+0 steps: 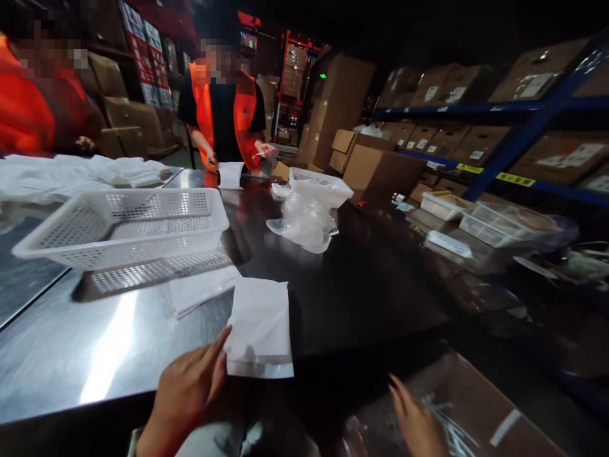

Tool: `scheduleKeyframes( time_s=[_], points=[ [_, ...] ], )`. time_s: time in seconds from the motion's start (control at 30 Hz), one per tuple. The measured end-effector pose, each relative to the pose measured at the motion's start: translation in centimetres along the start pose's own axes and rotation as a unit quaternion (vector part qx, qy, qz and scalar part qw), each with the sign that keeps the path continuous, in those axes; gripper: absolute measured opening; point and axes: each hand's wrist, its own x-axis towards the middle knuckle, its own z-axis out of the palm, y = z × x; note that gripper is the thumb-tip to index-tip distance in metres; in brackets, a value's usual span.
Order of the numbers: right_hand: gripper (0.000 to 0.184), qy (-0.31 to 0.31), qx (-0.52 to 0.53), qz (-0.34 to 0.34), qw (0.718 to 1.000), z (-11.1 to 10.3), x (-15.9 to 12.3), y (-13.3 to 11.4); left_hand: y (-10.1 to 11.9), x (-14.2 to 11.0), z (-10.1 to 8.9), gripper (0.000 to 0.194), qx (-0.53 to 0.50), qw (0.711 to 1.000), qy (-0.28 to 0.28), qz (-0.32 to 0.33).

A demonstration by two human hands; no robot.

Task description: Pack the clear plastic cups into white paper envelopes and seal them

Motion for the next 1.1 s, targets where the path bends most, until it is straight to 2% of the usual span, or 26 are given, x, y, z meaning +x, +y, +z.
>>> scheduleKeyframes(
  time_s=[0.03, 0.07, 0.13, 0.17, 0.2, 0.27, 0.37, 0.4, 0.5, 0.6, 0.7, 0.77, 0.87, 0.93, 1.0, 1.1],
  points=[
    [0.022, -0.055, -0.043, -0.109, 0.992, 2.5, 0.1, -1.0, -0.8, 0.2, -0.2, 0.044, 0.045, 0.999, -0.009, -0.001],
    [0.026, -0.107, -0.083, -0.237, 0.962, 5.1, 0.3, -2.2, -1.7, 0.7, -0.4, 0.049, 0.08, 0.997, -0.021, 0.007],
    [0.04, -0.168, -0.131, -0.464, 0.86, 9.8, 0.7, -4.7, -3.3, 1.9, -0.3, 0.068, 0.109, 0.99, -0.057, 0.062],
    [0.045, -0.171, -0.131, -0.535, 0.817, 11.9, 0.8, -5.8, -4.0, 2.6, -0.1, 0.075, 0.102, 0.987, -0.073, 0.106],
    [0.046, -0.177, -0.119, -0.581, 0.786, 13.6, 0.8, -6.8, -4.5, 3.2, 0.2, 0.078, 0.086, 0.981, -0.086, 0.151],
    [0.045, -0.176, -0.09, -0.633, 0.748, 16.0, 0.8, -8.2, -4.9, 4.1, 1.0, 0.076, 0.046, 0.965, -0.107, 0.237],
    [0.046, -0.158, -0.074, -0.667, 0.725, 17.2, 0.6, -8.8, -4.7, 4.0, 1.9, 0.061, -0.011, 0.938, -0.12, 0.324],
    [0.046, -0.149, -0.073, -0.671, 0.723, 17.1, 0.5, -8.7, -4.5, 3.6, 2.0, 0.055, -0.025, 0.934, -0.118, 0.336],
    [0.046, -0.128, -0.063, -0.654, 0.743, 16.9, -0.1, -8.7, -4.2, 2.3, 1.8, 0.041, -0.044, 0.936, -0.099, 0.334],
    [0.042, -0.116, -0.043, -0.636, 0.762, 17.2, -0.8, -8.8, -4.1, 1.2, 1.3, 0.039, -0.038, 0.943, -0.093, 0.316],
    [0.034, -0.113, -0.005, -0.634, 0.765, 17.8, -1.3, -8.9, -4.0, 0.4, 1.1, 0.038, -0.05, 0.95, -0.094, 0.294],
    [0.029, -0.137, 0.032, -0.629, 0.765, 18.0, -1.4, -8.9, -3.9, -0.2, 1.1, 0.036, -0.071, 0.955, -0.079, 0.277],
    [0.031, -0.214, 0.1, -0.592, 0.771, 17.6, -1.1, -9.4, -3.7, -1.0, 1.2, 0.031, -0.124, 0.961, -0.067, 0.24],
    [0.03, -0.246, 0.152, -0.537, 0.792, 17.3, -0.9, -10.0, -3.3, -1.3, 1.2, 0.03, -0.178, 0.963, -0.07, 0.189],
    [0.027, -0.234, 0.199, -0.448, 0.839, 17.2, -0.9, -11.0, -2.6, -1.5, 1.1, 0.03, -0.234, 0.964, -0.073, 0.105],
    [0.035, -0.185, 0.227, -0.31, 0.904, 17.5, -1.2, -12.7, -1.1, -1.4, 1.3, 0.046, -0.296, 0.95, -0.053, -0.087]
  ],
)
